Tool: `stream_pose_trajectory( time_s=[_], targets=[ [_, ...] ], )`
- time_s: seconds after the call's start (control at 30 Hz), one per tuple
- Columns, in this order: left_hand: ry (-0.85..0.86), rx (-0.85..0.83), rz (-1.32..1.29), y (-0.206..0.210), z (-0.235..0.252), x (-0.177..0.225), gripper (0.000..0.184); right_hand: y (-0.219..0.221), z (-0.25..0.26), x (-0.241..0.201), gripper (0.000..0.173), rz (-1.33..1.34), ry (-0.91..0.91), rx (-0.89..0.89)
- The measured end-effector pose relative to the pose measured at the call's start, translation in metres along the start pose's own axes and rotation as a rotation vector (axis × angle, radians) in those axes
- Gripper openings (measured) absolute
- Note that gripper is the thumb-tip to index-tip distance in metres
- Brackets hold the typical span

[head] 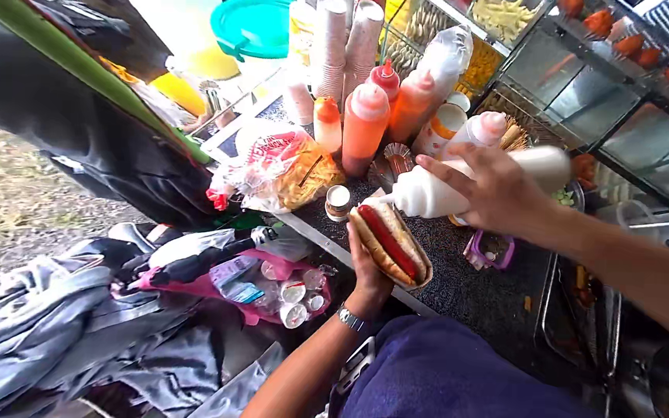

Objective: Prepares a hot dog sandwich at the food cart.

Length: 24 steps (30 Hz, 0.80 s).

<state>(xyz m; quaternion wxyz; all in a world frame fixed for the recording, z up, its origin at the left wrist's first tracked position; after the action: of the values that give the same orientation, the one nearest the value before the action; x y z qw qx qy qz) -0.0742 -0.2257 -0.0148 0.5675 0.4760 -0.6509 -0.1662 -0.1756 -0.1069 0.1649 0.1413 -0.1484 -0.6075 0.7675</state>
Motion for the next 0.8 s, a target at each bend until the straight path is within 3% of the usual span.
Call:
stream_pose_trajectory(
  time_s=[0.17, 0.27, 0.57, 0.8],
  targets=[
    [-0.022, -0.054, 0.050, 0.023, 0.013, -0.011, 0.070, -0.026, 0.026, -0.011, 0.074, -0.493, -0.116, -0.237],
    [-0.036, -0.084, 0.053, 0.034, 0.015, -0.016, 0.070, -0.028, 0.040, -0.024, 0.074, -0.684, -0.135, -0.383],
    [-0.021, -0.128, 0.022, 0.049, 0.021, -0.020, 0.070, -0.020, 0.066, -0.040, 0.052, -0.986, -0.263, -0.487],
    [-0.010, -0.143, 0.002, 0.052, 0.022, -0.014, 0.070, -0.020, 0.076, -0.047, 0.045, -0.950, -0.259, -0.514]
  ],
)
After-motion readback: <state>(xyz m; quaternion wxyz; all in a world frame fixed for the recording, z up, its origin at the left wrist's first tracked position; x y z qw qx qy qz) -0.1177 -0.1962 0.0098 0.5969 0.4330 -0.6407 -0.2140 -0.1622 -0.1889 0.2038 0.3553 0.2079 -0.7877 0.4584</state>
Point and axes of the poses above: each hand's wrist, its own z-axis towards the middle knuckle, its own y-axis out of the palm, x = y × z, the point moved 6 cm from there along z, towards the middle knuckle, and after that the axes turned 4 degrees about z, right-handed, at the moved point
